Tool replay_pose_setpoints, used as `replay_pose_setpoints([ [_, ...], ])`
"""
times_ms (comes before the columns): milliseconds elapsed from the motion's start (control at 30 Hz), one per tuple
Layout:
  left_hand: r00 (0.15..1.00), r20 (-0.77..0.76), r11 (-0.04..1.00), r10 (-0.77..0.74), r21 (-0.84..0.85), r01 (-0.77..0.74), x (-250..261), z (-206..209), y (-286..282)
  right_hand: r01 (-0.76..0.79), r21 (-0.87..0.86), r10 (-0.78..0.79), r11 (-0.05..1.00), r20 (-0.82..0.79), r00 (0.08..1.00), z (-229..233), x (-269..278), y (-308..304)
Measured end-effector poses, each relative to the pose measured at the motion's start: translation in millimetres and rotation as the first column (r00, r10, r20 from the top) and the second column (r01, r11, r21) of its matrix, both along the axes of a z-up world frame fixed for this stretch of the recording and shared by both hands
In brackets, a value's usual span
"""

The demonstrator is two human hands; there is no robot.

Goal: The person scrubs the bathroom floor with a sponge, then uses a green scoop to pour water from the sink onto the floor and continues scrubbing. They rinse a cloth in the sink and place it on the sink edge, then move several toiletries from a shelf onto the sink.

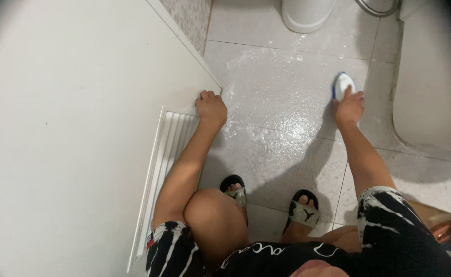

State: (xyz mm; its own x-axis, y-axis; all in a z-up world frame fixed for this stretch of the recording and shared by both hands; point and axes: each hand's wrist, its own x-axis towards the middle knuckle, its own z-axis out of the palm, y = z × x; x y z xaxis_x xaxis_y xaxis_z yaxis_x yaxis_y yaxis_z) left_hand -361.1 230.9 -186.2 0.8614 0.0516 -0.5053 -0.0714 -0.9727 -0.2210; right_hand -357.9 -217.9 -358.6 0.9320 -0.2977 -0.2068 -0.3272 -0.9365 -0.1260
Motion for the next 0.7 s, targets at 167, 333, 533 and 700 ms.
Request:
replay_pose_setpoints([
  [167,0.996,-0.022,0.992,0.083,0.098,-0.08,24.5,-19.4,-21.4,0.077,-0.012,-0.076,0.997,0.029,0.997,-9.5,-36.1,47.8],
  [333,0.998,-0.002,0.989,0.067,0.13,-0.066,25.3,-35.7,-25.7,-0.162,0.187,0.152,0.969,0.066,0.986,-27.4,-65.8,233.2],
  [533,0.997,-0.022,0.985,0.07,0.16,-0.066,22.6,-38.2,-27.7,-0.497,0.224,0.496,0.839,0.061,0.866,-2.6,-90.3,355.6],
  [700,0.993,-0.068,0.972,0.095,0.221,-0.078,35.4,-44.5,-38.5,-0.437,0.262,0.387,0.86,0.222,0.895,16.9,-96.4,301.2],
])
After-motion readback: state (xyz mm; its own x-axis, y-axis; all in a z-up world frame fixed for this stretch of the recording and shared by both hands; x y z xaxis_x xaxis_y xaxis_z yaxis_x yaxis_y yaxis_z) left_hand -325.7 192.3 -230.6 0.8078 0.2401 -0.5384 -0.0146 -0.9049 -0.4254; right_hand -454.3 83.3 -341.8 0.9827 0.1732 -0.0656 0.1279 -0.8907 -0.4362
